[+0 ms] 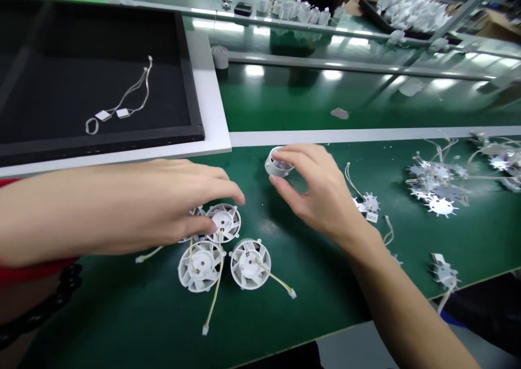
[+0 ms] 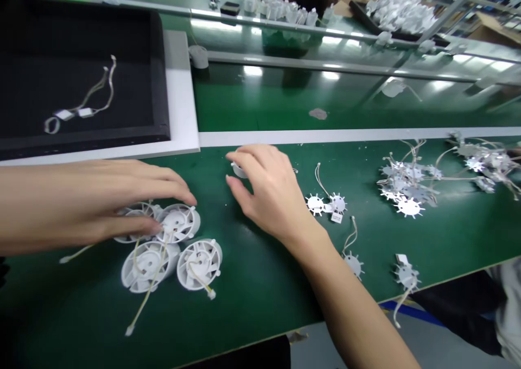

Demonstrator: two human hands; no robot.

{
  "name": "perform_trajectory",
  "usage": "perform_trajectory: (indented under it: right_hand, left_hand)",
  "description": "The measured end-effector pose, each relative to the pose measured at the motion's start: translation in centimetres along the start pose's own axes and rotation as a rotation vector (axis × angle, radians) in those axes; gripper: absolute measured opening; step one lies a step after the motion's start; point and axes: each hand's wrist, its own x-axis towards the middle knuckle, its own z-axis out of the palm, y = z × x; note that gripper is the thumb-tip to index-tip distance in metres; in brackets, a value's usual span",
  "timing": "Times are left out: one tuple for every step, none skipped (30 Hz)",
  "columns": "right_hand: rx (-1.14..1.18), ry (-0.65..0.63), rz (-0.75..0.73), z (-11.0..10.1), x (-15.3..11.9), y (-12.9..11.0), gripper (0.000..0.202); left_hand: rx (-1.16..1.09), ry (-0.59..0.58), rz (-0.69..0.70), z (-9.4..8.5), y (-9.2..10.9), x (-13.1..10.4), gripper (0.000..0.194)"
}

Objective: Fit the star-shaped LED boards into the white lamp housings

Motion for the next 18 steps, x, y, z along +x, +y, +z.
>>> perform_trajectory:
  right_hand:
    - [0.059,-0.016,-0.057,-0.2,0.1,-0.4,0.019]
    - [0.11,-0.038,-0.106,-0.4,0.1,-0.9,0.015]
    - [0.147,-0.061,-0.143,-0.6,0.2,-1.3,0.014]
    - [0.17,-0.082,-0.164,-0.6,0.2,-1.6,0.014]
    - [0.18,-0.104,-0.167,-0.7,0.2,-1.8,0.015]
    - [0.182,-0.122,-0.154,-0.6,0.2,-1.9,0.015]
    - [0.18,-0.133,-0.13,-0.6,0.2,-1.9,0.016]
    - [0.175,-0.14,-0.098,-0.6,0.2,-1.9,0.018]
    - [0.168,-0.144,-0.058,-0.5,0.2,-1.8,0.018]
    - [0.161,-0.139,-0.011,-0.5,0.2,-1.7,0.019]
    - [0.157,-0.129,0.04,-0.5,0.2,-1.6,0.019]
    - [0.157,-0.116,0.096,-0.6,0.2,-1.5,0.02]
    - [0.165,-0.104,0.159,-0.6,0.2,-1.4,0.02]
    - [0.187,-0.095,0.224,-0.7,0.3,-1.4,0.021]
    - [0.223,-0.09,0.288,-0.8,0.3,-1.4,0.023]
    - [0.269,-0.089,0.345,-0.9,0.4,-1.3,0.025]
    - [0.32,-0.096,0.393,-1.0,0.5,-1.3,0.026]
    - [0.365,-0.111,0.426,-1.1,0.6,-1.4,0.027]
  left_hand:
    - [0.028,-0.078,0.038,0.1,0.0,-0.1,0.033]
    - [0.039,-0.147,0.073,0.2,-0.1,0.0,0.034]
    - [0.034,-0.195,0.098,0.3,0.0,0.2,0.036]
    - [0.016,-0.215,0.112,0.3,0.0,0.5,0.036]
    - [-0.007,-0.232,0.12,0.3,0.1,0.8,0.034]
    - [-0.029,-0.248,0.12,0.3,0.1,1.1,0.032]
    - [-0.044,-0.255,0.11,0.3,0.2,1.4,0.031]
    - [-0.046,-0.25,0.094,0.3,0.1,1.7,0.03]
    - [-0.034,-0.231,0.072,0.4,0.1,2.0,0.03]
    - [-0.009,-0.195,0.042,0.6,0.0,2.3,0.032]
    - [0.028,-0.143,0.01,0.7,-0.1,2.6,0.035]
    - [0.072,-0.08,-0.025,0.9,-0.1,2.9,0.037]
    - [0.122,-0.022,-0.06,1.1,-0.2,3.1,0.04]
    - [0.176,0.019,-0.094,1.4,-0.1,3.3,0.043]
    - [0.235,0.044,-0.127,1.5,0.0,3.4,0.047]
    - [0.295,0.056,-0.155,1.7,0.1,3.5,0.053]
    - [0.349,0.068,-0.168,1.8,0.3,3.5,0.058]
    - [0.39,0.09,-0.162,1.9,0.4,3.5,0.062]
